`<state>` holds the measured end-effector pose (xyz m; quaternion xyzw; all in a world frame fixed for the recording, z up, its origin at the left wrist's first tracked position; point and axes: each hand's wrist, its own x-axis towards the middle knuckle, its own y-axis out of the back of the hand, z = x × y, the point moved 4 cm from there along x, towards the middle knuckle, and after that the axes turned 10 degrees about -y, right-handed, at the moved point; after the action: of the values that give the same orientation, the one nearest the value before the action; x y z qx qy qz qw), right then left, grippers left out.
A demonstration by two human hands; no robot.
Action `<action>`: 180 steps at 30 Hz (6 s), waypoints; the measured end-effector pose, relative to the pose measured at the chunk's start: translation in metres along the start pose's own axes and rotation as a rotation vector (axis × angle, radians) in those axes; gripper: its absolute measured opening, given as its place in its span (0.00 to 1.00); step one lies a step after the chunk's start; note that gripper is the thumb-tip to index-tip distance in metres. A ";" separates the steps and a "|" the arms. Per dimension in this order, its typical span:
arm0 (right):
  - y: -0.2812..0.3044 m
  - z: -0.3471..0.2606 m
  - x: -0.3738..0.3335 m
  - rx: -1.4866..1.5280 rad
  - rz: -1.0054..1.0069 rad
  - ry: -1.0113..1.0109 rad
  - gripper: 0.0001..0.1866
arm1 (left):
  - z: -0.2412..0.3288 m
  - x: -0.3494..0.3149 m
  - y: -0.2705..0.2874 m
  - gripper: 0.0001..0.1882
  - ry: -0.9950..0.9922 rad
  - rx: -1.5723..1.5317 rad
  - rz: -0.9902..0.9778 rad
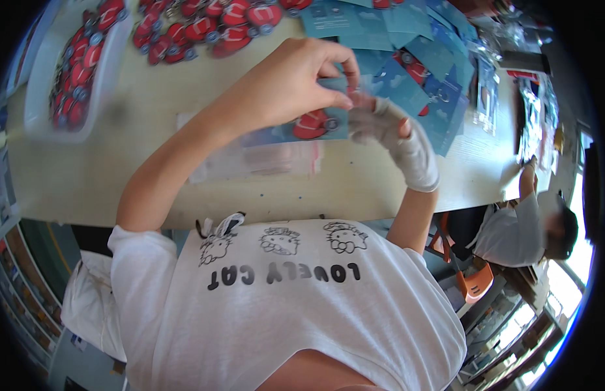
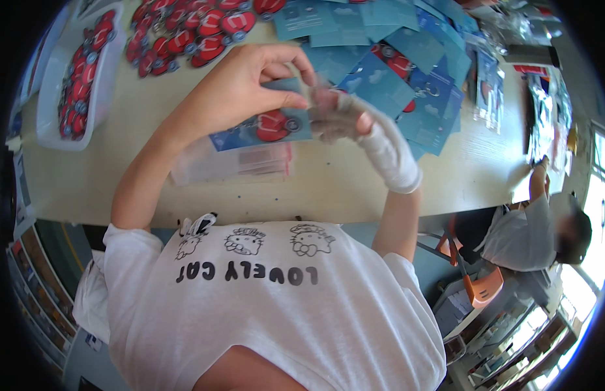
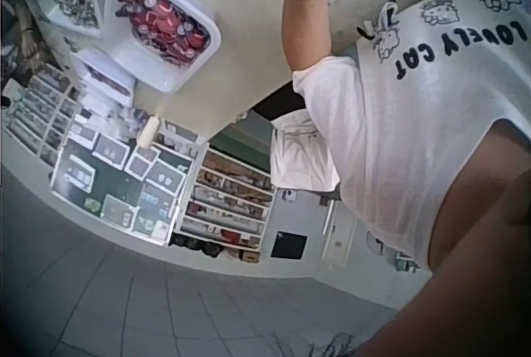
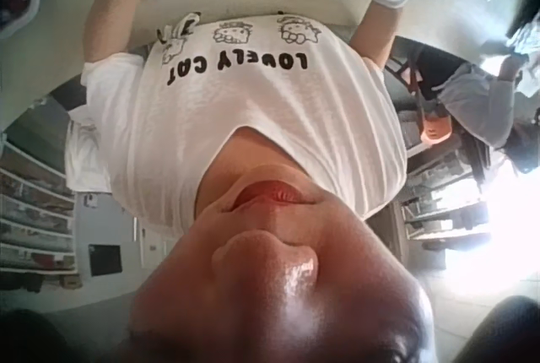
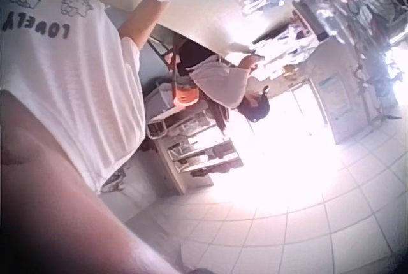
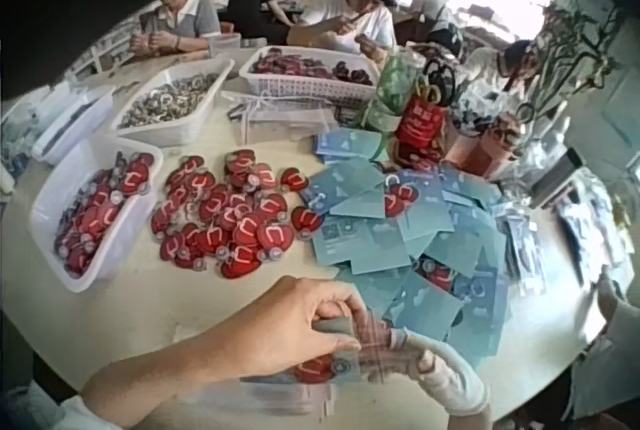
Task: The person places red heart-shaped keychains attached to blue cards into small clear plastic bags. They pick up a keychain, open a bag, insert the item, and place the packaged unit on the table. The process is repeated continuously throughout the clip.
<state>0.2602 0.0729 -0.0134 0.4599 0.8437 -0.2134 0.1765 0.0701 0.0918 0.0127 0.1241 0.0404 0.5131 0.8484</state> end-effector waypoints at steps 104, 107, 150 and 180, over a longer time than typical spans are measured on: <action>0.059 -0.018 -0.011 -0.303 0.345 0.206 0.22 | -0.058 -0.051 0.029 0.06 0.177 -0.451 0.208; 0.063 -0.026 -0.015 -0.336 0.298 0.222 0.20 | -0.051 -0.047 0.027 0.06 0.219 -0.397 0.194; 0.002 -0.032 0.005 -0.458 0.248 0.094 0.11 | -0.033 -0.016 -0.001 0.15 0.096 -0.336 -0.054; 0.316 0.011 -0.088 -0.445 1.345 0.208 0.31 | -0.019 0.043 -0.057 0.18 -0.367 0.227 0.061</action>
<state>0.5759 0.1587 -0.0417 0.8514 0.4133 0.1636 0.2783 0.1354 0.1073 -0.0179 0.3111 -0.0608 0.4996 0.8062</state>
